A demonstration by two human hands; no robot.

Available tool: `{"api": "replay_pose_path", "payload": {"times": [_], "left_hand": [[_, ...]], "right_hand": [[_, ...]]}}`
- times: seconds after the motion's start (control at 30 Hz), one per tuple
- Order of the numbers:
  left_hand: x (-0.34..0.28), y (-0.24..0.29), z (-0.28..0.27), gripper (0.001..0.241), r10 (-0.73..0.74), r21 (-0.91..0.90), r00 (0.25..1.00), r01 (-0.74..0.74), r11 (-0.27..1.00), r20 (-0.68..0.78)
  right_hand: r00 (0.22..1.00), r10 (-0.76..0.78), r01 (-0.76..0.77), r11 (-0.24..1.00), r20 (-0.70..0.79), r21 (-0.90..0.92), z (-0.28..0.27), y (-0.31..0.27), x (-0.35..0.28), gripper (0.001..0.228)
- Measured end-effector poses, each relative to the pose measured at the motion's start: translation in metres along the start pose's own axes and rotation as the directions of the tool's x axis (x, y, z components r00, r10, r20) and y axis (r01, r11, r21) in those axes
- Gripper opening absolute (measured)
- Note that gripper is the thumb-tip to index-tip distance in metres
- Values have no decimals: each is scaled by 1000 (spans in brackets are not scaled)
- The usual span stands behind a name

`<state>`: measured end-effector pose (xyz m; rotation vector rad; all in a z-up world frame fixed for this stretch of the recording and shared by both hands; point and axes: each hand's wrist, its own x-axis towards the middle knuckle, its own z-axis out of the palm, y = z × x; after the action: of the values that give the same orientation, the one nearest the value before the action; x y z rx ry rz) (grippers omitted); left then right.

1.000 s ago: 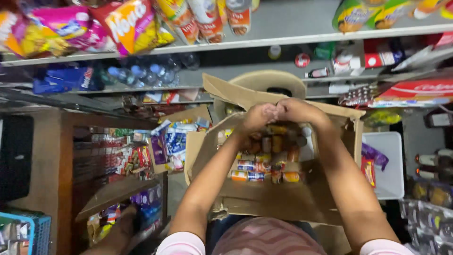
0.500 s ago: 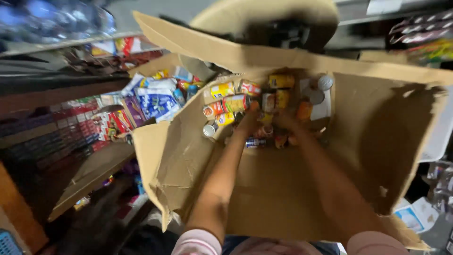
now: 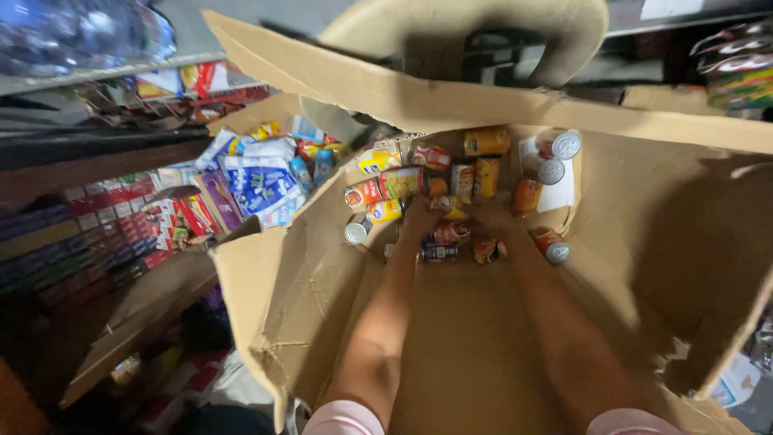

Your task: The recorder is taking canned food and snack products from a cardboard box and organizing them onto grocery shelves.

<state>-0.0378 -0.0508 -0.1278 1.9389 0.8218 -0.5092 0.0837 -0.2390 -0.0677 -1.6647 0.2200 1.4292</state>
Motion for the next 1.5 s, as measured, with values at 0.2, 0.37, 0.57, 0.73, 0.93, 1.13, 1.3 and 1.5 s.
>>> {"api": "replay_pose_path", "payload": {"times": [0.2,0.37,0.57,0.73,0.93,1.13,1.3,1.5], "left_hand": [[-24,88,-91,50,-19,-296,996,-7,955,-86],[-58,162,-164,39,57,-838,990,78,540,129],[-155,292,-270,41,417,-972,909,-94,215,4],[-192,386,-337,47,626,-963,760,-264,51,-175],[-190,488,-414,64,607,-787,697,-590,182,-382],[-189,524,-434,72,662,-2,347,-886,463,-665],[-173,519,-427,76,659,16,349,-877,481,-667],[-176,511,-431,76,677,19,330,-892,452,-658]], "right_hand": [[995,-12,-18,949,95,315,6,-133,-93,47],[957,-282,284,868,-66,407,24,-189,-150,36],[613,-683,790,509,-398,343,76,-300,-263,47],[319,-842,946,258,-435,195,100,-397,-329,65],[23,-944,963,110,-331,-247,92,-536,-393,64],[-136,-953,955,-53,-271,-292,94,-615,-401,70],[-69,-942,886,94,-329,-455,91,-616,-375,60],[92,-937,964,169,-337,-206,84,-604,-336,61]]}}
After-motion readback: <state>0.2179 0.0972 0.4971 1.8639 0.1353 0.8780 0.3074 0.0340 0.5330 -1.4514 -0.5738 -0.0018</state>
